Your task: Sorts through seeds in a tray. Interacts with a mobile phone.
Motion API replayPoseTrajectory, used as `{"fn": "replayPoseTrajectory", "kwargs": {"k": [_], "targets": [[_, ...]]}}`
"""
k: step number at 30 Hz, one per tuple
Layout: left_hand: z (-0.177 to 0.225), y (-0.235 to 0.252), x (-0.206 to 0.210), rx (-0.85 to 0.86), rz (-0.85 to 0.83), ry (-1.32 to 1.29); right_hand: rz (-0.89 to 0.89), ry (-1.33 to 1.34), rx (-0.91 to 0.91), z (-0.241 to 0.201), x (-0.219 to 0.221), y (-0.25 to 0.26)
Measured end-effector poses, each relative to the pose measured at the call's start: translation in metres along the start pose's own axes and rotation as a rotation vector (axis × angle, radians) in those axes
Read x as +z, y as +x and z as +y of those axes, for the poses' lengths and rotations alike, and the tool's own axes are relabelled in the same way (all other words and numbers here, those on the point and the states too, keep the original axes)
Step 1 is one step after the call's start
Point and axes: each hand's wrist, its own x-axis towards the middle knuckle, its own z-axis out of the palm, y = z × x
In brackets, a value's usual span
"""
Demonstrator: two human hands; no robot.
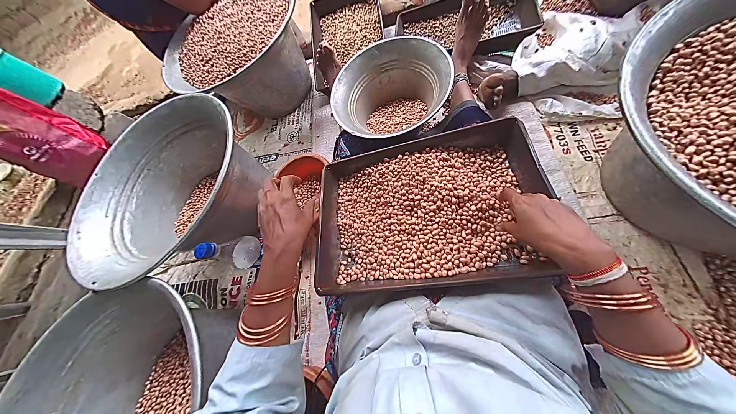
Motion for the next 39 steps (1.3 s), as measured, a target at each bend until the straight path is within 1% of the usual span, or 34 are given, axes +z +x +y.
{"fn": "replayPoseTrajectory", "kwargs": {"k": [1, 2, 4, 5, 6, 7, 9, 13, 15, 17, 19, 20, 21, 22, 24, 25, 27, 29, 32, 36, 39], "targets": [[0.003, -0.007, -0.003, 0.02, -0.066, -0.021, -0.045, -0.015, 0.041, 0.0, -0.001, 0.001], [0.006, -0.016, -0.004, 0.046, -0.191, -0.056, -0.096, -0.04, 0.069, -0.001, -0.003, 0.001], [0.014, -0.031, 0.001, 0.062, -0.578, -0.086, -0.211, -0.078, 0.071, -0.002, -0.003, 0.0], [0.021, -0.037, 0.005, 0.064, -0.758, -0.049, -0.268, -0.1, 0.054, -0.004, -0.002, -0.001], [0.029, -0.043, 0.01, 0.073, -0.885, 0.007, -0.31, -0.13, 0.035, -0.009, 0.0, -0.002], [0.037, -0.049, 0.015, 0.09, -0.96, 0.048, -0.341, -0.157, 0.028, -0.014, 0.001, -0.004], [0.057, -0.059, 0.024, 0.135, -1.009, 0.054, -0.366, -0.179, 0.003, -0.023, 0.004, -0.008], [0.098, -0.069, 0.04, 0.141, -0.958, -0.051, -0.465, -0.068, -0.119, -0.052, 0.012, -0.008], [0.105, -0.068, 0.049, 0.107, -0.948, -0.204, -0.469, 0.008, -0.154, -0.072, 0.018, -0.007], [0.105, -0.068, 0.058, 0.021, -0.931, -0.505, -0.419, 0.121, -0.214, -0.086, 0.026, -0.005], [0.107, -0.07, 0.054, -0.161, -0.894, -0.912, -0.359, 0.253, -0.29, -0.093, 0.028, 0.001], [0.107, -0.069, 0.05, -0.251, -0.85, -1.069, -0.325, 0.332, -0.341, -0.093, 0.024, 0.005], [0.105, -0.068, 0.046, -0.301, -0.788, -1.172, -0.267, 0.413, -0.405, -0.09, 0.019, 0.008], [0.1, -0.065, 0.043, -0.306, -0.727, -1.226, -0.168, 0.479, -0.478, -0.085, 0.012, 0.011], [0.086, -0.057, 0.036, -0.211, -0.654, -1.216, 0.106, 0.495, -0.593, -0.072, -0.001, 0.023], [0.078, -0.052, 0.033, -0.141, -0.619, -1.173, 0.217, 0.434, -0.591, -0.068, -0.008, 0.034], [0.066, -0.043, 0.029, -0.055, -0.545, -1.077, 0.305, 0.235, -0.511, -0.065, -0.019, 0.067], [0.056, -0.039, 0.025, -0.056, -0.488, -0.999, 0.28, 0.123, -0.46, -0.062, -0.019, 0.088], [0.045, -0.038, 0.023, -0.08, -0.433, -0.905, 0.2, 0.098, -0.432, -0.059, -0.01, 0.101], [0.046, -0.044, 0.027, -0.06, -0.507, -0.831, 0.208, 0.12, -0.415, -0.058, -0.002, 0.102], [0.06, -0.049, 0.038, 0.037, -0.483, -0.734, 0.2, 0.093, -0.393, -0.056, -0.002, 0.102]]}}
